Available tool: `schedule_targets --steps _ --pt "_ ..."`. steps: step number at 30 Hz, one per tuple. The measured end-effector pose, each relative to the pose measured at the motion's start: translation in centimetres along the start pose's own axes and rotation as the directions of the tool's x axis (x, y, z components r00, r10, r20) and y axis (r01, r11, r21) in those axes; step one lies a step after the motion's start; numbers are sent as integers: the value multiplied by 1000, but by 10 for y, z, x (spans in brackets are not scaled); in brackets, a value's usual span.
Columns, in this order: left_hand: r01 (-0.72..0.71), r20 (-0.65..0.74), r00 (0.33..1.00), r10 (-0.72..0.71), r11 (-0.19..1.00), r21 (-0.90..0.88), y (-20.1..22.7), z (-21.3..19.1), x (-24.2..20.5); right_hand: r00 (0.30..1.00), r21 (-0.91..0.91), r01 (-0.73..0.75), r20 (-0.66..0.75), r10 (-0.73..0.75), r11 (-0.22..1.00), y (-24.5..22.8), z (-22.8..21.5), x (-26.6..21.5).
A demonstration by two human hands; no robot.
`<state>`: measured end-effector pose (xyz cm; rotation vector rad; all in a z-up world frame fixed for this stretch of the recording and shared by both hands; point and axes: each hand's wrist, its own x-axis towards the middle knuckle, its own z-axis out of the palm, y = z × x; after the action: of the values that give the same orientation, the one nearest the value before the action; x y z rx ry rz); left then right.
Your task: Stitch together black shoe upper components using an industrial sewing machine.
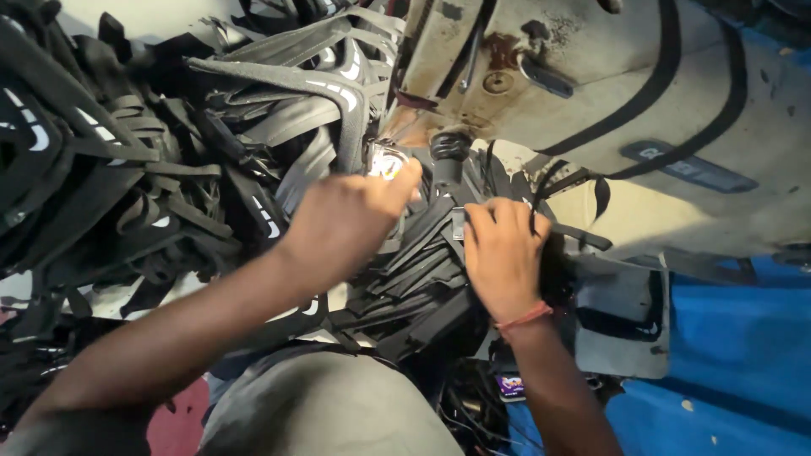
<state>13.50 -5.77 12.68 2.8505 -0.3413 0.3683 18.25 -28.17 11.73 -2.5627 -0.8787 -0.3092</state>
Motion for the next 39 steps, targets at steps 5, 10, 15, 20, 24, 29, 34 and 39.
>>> schedule_targets --steps 5,10,15,20,24,29,34,39 --pt "-55 -103 995 13 907 -417 24 37 -30 974 -190 43 -209 -83 981 22 -6 -48" --pt "-23 -34 999 -3 687 -726 27 67 -82 427 189 -171 -870 246 967 171 1 -122" --pt "208 199 976 -92 676 -707 14 75 -108 597 615 -350 -435 675 706 425 31 -183" --pt "245 196 968 -154 727 -641 12 75 -107 644 692 -464 -165 747 553 484 44 -172" --pt "380 295 923 -247 709 -595 14 72 -102 631 875 -328 -79 772 357 487 61 -171" --pt "417 309 908 -283 551 -723 12 64 -93 623 988 -137 32 782 68 517 78 -181" --pt "453 378 883 -279 297 -840 10 63 -86 541 888 -144 -298 787 436 463 58 -170" --pt "459 408 875 -260 180 -870 13 70 -81 433 495 -212 -726 535 843 328 2 -152"
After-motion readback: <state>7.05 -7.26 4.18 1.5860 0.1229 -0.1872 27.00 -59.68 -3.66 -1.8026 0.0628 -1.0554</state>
